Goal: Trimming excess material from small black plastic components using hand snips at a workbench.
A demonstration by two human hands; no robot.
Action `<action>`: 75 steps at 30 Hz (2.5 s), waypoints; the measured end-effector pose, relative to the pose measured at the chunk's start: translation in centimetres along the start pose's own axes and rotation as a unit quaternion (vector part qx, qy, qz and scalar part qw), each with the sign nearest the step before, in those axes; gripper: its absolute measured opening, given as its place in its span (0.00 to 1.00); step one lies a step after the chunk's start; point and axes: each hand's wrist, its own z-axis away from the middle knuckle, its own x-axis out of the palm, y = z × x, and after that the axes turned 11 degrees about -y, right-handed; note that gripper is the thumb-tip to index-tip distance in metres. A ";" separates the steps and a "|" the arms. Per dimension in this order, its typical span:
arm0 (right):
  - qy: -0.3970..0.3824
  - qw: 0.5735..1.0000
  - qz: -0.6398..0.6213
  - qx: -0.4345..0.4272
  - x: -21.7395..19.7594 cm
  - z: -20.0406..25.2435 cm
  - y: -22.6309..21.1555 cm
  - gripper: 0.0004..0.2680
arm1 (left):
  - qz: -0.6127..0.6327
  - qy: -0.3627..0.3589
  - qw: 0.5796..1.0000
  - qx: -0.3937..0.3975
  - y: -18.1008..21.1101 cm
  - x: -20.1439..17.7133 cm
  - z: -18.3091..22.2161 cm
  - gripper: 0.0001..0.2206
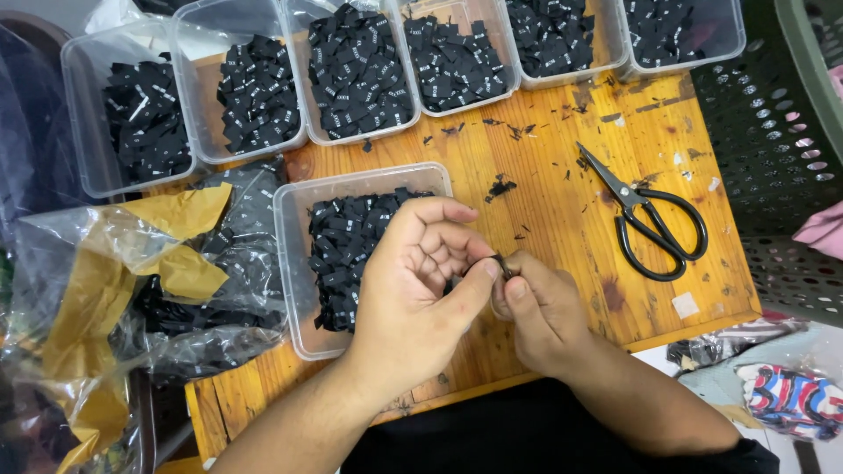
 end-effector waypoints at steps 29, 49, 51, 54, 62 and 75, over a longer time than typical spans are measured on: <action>0.021 0.987 -0.156 0.016 -2.1 0.0 0.4 0.04 | -0.248 -0.053 0.966 0.053 0.3 -1.0 0.6 0.15; 0.132 0.967 0.125 0.177 -2.9 -9.2 -1.8 0.08 | -0.464 0.145 0.842 0.234 3.1 -13.1 1.1 0.10; 0.086 0.902 0.356 0.230 -3.6 -12.4 -1.7 0.06 | -0.481 0.143 0.838 0.212 2.3 -13.8 0.5 0.04; 0.081 0.903 0.350 0.236 -2.5 -16.1 -1.9 0.08 | -0.469 0.156 0.850 0.185 1.6 -14.7 0.1 0.03; 0.098 0.924 0.333 0.160 -2.6 -18.0 2.3 0.09 | -0.475 0.165 0.849 0.164 -0.3 -15.7 -1.0 0.03; 0.099 0.983 0.093 -0.122 -4.5 -8.2 -1.8 0.05 | -0.511 0.143 0.843 0.087 -1.2 -15.9 -1.4 0.06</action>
